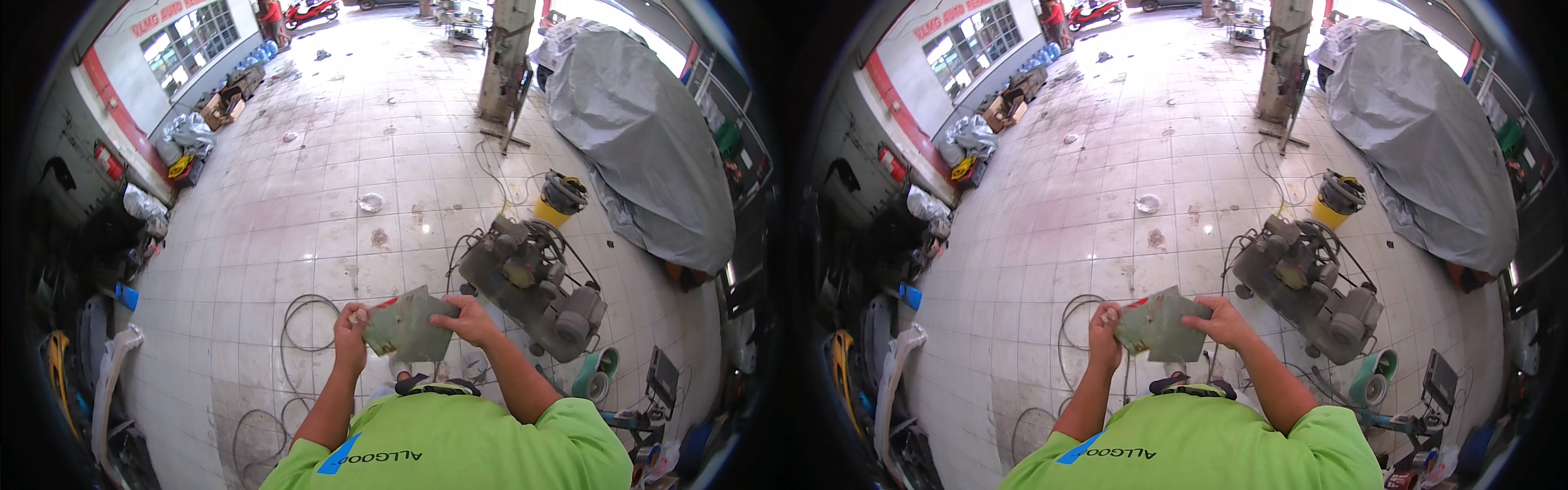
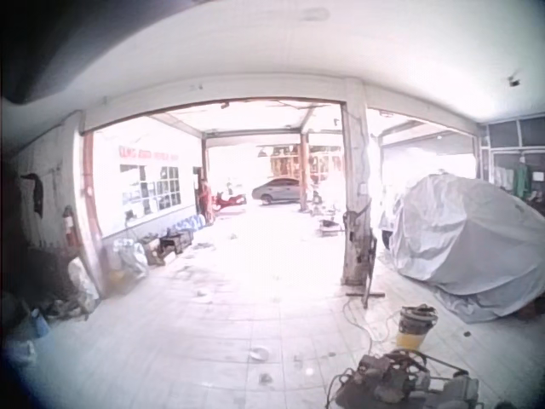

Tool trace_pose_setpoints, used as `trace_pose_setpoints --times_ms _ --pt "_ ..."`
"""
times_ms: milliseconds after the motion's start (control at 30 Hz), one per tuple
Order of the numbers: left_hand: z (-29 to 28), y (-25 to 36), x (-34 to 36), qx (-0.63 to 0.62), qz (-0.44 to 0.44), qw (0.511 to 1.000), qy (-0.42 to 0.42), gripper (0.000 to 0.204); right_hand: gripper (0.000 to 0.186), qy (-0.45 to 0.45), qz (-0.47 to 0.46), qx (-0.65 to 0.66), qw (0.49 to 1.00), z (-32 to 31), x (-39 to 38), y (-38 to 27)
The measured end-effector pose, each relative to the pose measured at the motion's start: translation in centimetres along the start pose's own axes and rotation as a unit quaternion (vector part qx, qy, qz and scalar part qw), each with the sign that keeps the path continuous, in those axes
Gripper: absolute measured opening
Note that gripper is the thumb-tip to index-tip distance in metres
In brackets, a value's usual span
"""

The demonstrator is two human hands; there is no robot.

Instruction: The person mixes body filler on a metal sheet using a putty knife, then applies the filler to a copper-colored car bumper. The person smooths the filler over the bumper surface with the putty knife.

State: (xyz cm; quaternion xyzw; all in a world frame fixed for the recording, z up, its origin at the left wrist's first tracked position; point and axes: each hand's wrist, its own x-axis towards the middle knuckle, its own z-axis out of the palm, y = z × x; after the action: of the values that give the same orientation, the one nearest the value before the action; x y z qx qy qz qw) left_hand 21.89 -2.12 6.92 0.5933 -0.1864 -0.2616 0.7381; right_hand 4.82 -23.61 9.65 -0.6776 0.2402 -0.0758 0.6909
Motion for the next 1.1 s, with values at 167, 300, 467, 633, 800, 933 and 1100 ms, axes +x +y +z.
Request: trace_pose_setpoints --times_ms 167,300,467,633,800,933,1100 --pt "-1.7 -1.8 4.6 -0.107 -0.082 0.99 0.047 0.02 0.019 0.082 -0.023 0.046 0.995 4.8 9.1 1.2" --pt "-0.6 1.2 7.7 0.001 0.075 0.988 0.133 0.029 0.024 0.217 -0.029 0.293 0.931 8.1 13.7 -1.5" --pt "-1.2 1.4 12.4 0.137 0.157 0.972 0.112 0.038 0.034 0.208 -0.051 0.2 0.956 10.8 18.2 -4.3" --pt "-1.1 0.8 20.3 0.215 0.169 0.957 0.093 0.034 0.032 0.217 -0.079 0.085 0.969 8.4 25.4 -5.4" --pt "1.9 1.1 31.5 0.237 0.159 0.957 0.045 0.034 0.032 0.217 -0.103 0.106 0.965 2.5 34.8 -6.9" --pt "4.6 1.5 40.5 0.254 0.126 0.959 0.024 0.034 0.035 0.213 -0.104 0.087 0.968 -2.8 42.9 -9.0" --pt "7.0 2.7 49.8 0.295 0.068 0.953 -0.003 0.037 0.034 0.166 -0.135 0.102 0.972 -7.4 50.8 -10.3"
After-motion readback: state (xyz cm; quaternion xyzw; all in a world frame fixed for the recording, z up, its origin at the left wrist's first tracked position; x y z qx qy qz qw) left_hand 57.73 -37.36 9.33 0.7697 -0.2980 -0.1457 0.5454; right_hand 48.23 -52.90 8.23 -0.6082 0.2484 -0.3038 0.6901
